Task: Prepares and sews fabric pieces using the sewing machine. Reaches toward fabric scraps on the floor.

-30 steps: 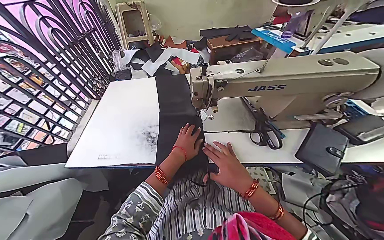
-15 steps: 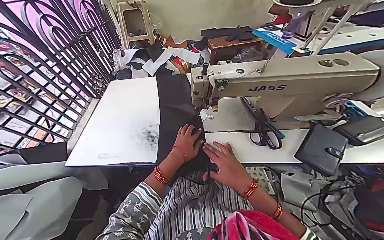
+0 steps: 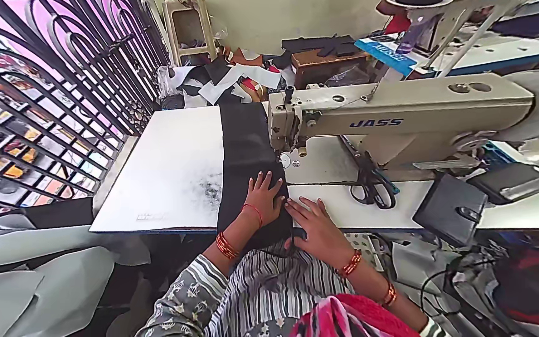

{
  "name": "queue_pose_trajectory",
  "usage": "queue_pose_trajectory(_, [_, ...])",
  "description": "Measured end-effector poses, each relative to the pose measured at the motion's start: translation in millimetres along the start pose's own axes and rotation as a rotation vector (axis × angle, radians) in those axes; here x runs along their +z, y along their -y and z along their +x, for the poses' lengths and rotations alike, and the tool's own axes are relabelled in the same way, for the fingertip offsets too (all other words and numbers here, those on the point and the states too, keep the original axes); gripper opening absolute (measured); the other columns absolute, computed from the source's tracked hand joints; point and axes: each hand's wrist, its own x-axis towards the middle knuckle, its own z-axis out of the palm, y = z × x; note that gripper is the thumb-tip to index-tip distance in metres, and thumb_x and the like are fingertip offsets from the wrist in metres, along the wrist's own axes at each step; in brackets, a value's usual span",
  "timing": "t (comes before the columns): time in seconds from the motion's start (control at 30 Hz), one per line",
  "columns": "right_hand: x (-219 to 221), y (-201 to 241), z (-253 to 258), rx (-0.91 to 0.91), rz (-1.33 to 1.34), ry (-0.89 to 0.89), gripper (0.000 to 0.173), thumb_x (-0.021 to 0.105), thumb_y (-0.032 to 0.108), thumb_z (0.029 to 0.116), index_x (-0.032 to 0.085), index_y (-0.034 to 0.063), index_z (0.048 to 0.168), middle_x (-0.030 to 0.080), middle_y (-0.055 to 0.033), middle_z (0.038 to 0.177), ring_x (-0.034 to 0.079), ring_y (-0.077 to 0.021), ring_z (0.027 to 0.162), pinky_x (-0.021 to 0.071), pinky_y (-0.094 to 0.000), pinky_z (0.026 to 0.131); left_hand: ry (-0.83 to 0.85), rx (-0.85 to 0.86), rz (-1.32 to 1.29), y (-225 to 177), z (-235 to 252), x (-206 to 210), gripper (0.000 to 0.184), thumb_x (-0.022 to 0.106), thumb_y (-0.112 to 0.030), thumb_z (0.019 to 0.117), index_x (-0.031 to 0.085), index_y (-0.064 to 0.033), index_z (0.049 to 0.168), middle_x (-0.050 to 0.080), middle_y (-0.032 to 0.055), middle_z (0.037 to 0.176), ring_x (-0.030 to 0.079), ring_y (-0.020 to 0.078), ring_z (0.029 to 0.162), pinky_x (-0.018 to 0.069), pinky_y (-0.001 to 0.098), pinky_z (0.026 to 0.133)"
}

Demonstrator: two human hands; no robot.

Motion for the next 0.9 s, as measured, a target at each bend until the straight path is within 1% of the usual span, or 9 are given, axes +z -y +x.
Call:
queue_pose_trajectory(0.13, [1,-1,0,-0.006,0.000,-0.024,0.079,0.084,0.029,0.0781,0.054,0.0037,0.147,0.051,-0.0120,0.155,0.040,-0.0459,0.145,0.0201,-0.0779,0.111,-0.026,0.039,-0.025,5,-2,3,0.053,0.039,-0.038,0.1102,0.039,-0.0178,0.159,0.022,0.0172,0.170,0.013,0.0391,0.158,0.0061,0.0609,0.126])
queue_pose_trajectory(0.2, [2,-2,0,-0.010,0.007,-0.029,0.079,0.084,0.028,0.0777,0.054,0.0034,0.147,0.051,-0.0124,0.155,0.040,-0.0466,0.145,0.0198,-0.0782,0.111,-0.043,0.065,-0.051,7,-3,5,0.051,0.039,-0.035,0.1107,0.043,-0.0161,0.157,0.026,0.0167,0.168,0.015,0.0391,0.158,0.0066,0.0599,0.126])
queue_pose_trajectory(0.3, [3,-3,1,-0.009,0.008,-0.032,0.078,0.084,0.032,0.0785,0.056,0.0029,0.145,0.051,-0.0125,0.154,0.040,-0.0464,0.145,0.0199,-0.0777,0.112,-0.114,0.118,-0.117,11,-4,10,0.044,0.042,-0.027,0.1101,0.054,-0.0114,0.149,0.037,0.0179,0.163,0.023,0.0410,0.156,0.0100,0.0588,0.126])
queue_pose_trajectory(0.37, [4,-3,1,-0.016,0.003,-0.045,0.078,0.084,0.034,0.0783,0.057,0.0023,0.144,0.052,-0.0130,0.153,0.041,-0.0467,0.144,0.0208,-0.0779,0.111,-0.169,0.165,-0.161,14,-3,13,0.040,0.045,-0.021,0.1089,0.061,-0.0075,0.143,0.045,0.0203,0.158,0.030,0.0434,0.152,0.0137,0.0598,0.126])
queue_pose_trajectory(0.5, [4,-2,2,-0.014,0.000,-0.045,0.078,0.084,0.032,0.0777,0.057,0.0028,0.145,0.053,-0.0124,0.153,0.042,-0.0467,0.144,0.0206,-0.0781,0.111,-0.252,0.256,-0.190,20,2,15,0.035,0.049,-0.013,0.1065,0.067,-0.0025,0.134,0.056,0.0248,0.146,0.041,0.0468,0.145,0.0205,0.0598,0.124])
queue_pose_trajectory(0.57, [3,-2,2,-0.013,-0.003,-0.033,0.079,0.084,0.032,0.0773,0.056,0.0029,0.145,0.052,-0.0127,0.153,0.041,-0.0475,0.144,0.0207,-0.0782,0.111,-0.260,0.261,-0.174,21,4,14,0.035,0.048,-0.012,0.1063,0.067,-0.0010,0.134,0.057,0.0254,0.144,0.042,0.0473,0.144,0.0213,0.0585,0.124])
queue_pose_trajectory(0.63, [2,-1,3,-0.006,-0.008,-0.019,0.079,0.084,0.032,0.0775,0.056,0.0030,0.146,0.052,-0.0128,0.154,0.041,-0.0476,0.144,0.0205,-0.0784,0.110,-0.221,0.234,-0.148,19,5,11,0.037,0.047,-0.013,0.1066,0.064,0.0000,0.137,0.054,0.0242,0.148,0.038,0.0454,0.147,0.0178,0.0571,0.125])
queue_pose_trajectory(0.77, [3,-2,3,-0.006,-0.004,-0.030,0.081,0.086,0.030,0.0749,0.056,0.0036,0.146,0.052,-0.0128,0.154,0.040,-0.0483,0.144,0.0205,-0.0788,0.110,-0.183,0.191,-0.089,17,7,9,0.045,0.051,-0.023,0.1055,0.057,-0.0015,0.144,0.046,0.0197,0.157,0.029,0.0438,0.152,0.0123,0.0585,0.126])
queue_pose_trajectory(0.9, [3,-1,2,-0.001,-0.004,-0.016,0.080,0.085,0.032,0.0765,0.056,0.0048,0.146,0.051,-0.0119,0.154,0.039,-0.0477,0.145,0.0193,-0.0782,0.111,-0.167,0.156,-0.027,18,11,8,0.050,0.048,-0.029,0.1064,0.052,-0.0028,0.149,0.043,0.0154,0.160,0.028,0.0425,0.153,0.0109,0.0590,0.126])
